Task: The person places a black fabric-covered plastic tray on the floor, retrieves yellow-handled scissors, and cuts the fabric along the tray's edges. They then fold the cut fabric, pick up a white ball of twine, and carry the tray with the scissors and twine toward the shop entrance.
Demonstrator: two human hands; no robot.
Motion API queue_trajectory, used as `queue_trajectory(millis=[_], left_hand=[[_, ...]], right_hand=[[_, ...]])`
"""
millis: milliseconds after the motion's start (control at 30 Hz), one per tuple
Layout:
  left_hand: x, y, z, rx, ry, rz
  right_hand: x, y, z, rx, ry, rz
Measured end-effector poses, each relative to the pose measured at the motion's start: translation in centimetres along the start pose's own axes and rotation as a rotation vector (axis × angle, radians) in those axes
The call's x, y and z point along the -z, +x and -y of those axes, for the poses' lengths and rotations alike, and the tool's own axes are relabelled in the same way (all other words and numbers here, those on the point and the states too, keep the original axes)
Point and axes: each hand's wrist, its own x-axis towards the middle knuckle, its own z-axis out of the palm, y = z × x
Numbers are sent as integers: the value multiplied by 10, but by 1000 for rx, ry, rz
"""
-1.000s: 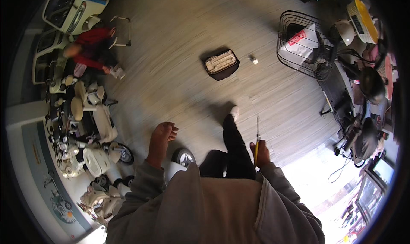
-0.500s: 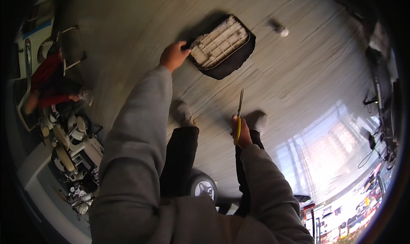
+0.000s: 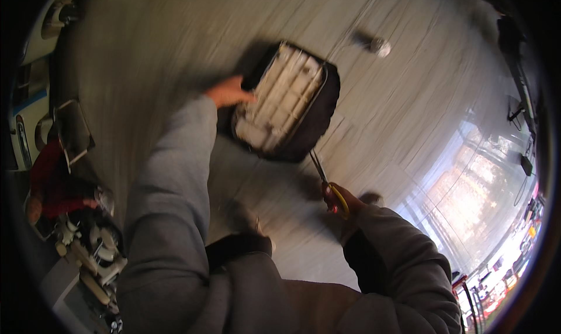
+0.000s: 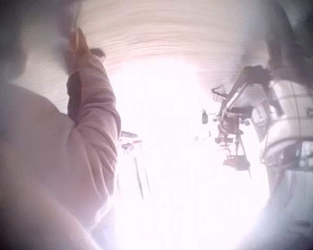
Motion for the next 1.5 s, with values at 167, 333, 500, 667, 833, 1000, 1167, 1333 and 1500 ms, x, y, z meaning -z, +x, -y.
queue_trajectory(millis=[167, 333, 500, 667, 833, 1000, 1167, 1333, 1500], left_hand=[[-28, -40, -1, 63, -146, 64], [-43, -121, 32, 257, -186, -281], [-52, -189, 81, 185, -538, -332], [-75, -218, 74, -52, -599, -728], [-91, -235, 42, -213, -468, -926], [-107, -241, 24, -324, -263, -1119], [-104, -250, 13, -401, -54, -1215], [-100, -266, 0, -455, 134, -1326], [-103, -275, -21, -343, 188, -1329]], right_hand=[[13, -4, 33, -166, -107, -167], [25, -20, 43, -150, -133, -44], [7, 4, 36, -106, -125, -2], [-67, 22, 36, -267, -138, 83], [-125, 52, 44, -263, -50, 91], [-142, 82, 53, -141, 13, 56], [-164, 102, 78, -12, 30, 64], [-192, 118, 93, 28, 49, 222], [-213, 129, 102, 135, -13, 147]])
